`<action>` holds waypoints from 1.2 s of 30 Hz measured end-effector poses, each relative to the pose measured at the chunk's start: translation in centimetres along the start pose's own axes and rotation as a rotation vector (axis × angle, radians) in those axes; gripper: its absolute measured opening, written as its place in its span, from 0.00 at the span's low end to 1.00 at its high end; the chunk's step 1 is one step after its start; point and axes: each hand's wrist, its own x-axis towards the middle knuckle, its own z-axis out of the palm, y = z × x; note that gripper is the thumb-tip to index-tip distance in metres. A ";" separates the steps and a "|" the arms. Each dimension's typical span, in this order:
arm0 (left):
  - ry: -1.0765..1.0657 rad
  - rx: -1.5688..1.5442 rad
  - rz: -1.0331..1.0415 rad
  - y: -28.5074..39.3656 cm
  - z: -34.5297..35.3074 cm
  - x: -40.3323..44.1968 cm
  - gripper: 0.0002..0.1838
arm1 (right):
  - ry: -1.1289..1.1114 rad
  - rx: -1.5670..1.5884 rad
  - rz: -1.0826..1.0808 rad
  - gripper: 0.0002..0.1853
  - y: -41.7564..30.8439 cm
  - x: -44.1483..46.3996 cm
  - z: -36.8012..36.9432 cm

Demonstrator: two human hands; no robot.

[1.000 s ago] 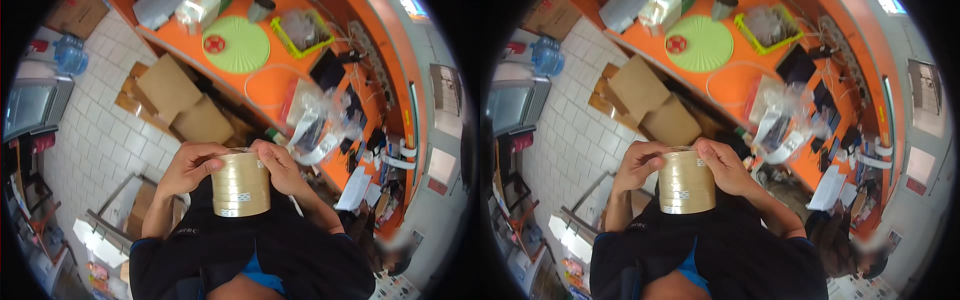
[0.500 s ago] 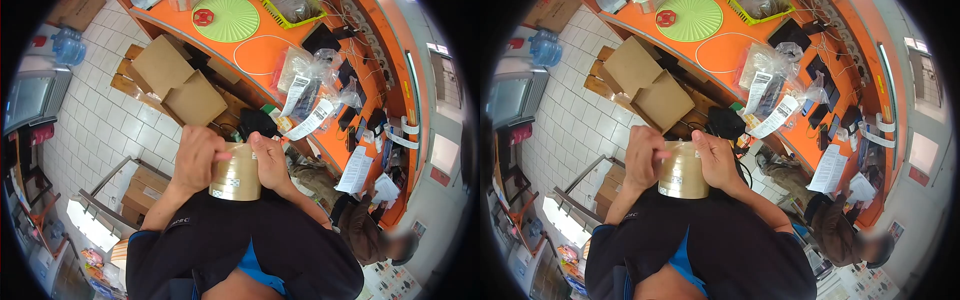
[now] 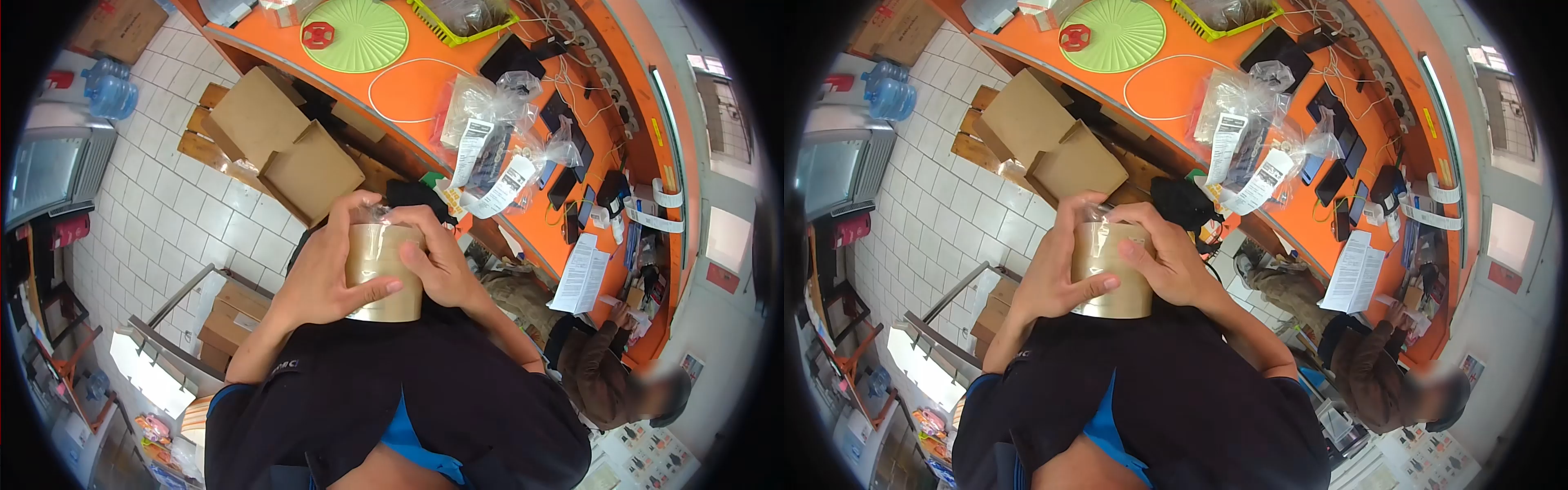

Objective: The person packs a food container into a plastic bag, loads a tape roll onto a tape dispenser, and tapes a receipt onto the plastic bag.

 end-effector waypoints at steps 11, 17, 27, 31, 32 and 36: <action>-0.148 -0.403 0.066 -1.9 -0.4 1.9 0.54 | -0.134 0.867 -0.043 0.30 0.9 0.8 -5.4; -0.223 -0.264 0.138 0.7 -0.1 2.8 0.51 | -0.184 -0.272 -0.145 0.16 -4.3 3.1 -4.4; -0.102 0.133 -0.233 2.6 1.7 3.1 0.60 | -0.186 -0.423 0.207 0.13 -5.8 0.4 -4.1; -0.266 0.137 -0.338 3.4 1.7 3.2 0.63 | -0.160 -0.392 0.272 0.13 -5.7 -0.5 -4.4; -0.275 0.138 -0.337 3.2 1.9 3.2 0.63 | -0.138 -0.388 0.297 0.14 -5.2 -1.0 -4.4; -0.309 0.152 -0.267 2.5 2.2 3.6 0.64 | -0.095 -0.451 0.144 0.16 -3.7 -1.6 -4.8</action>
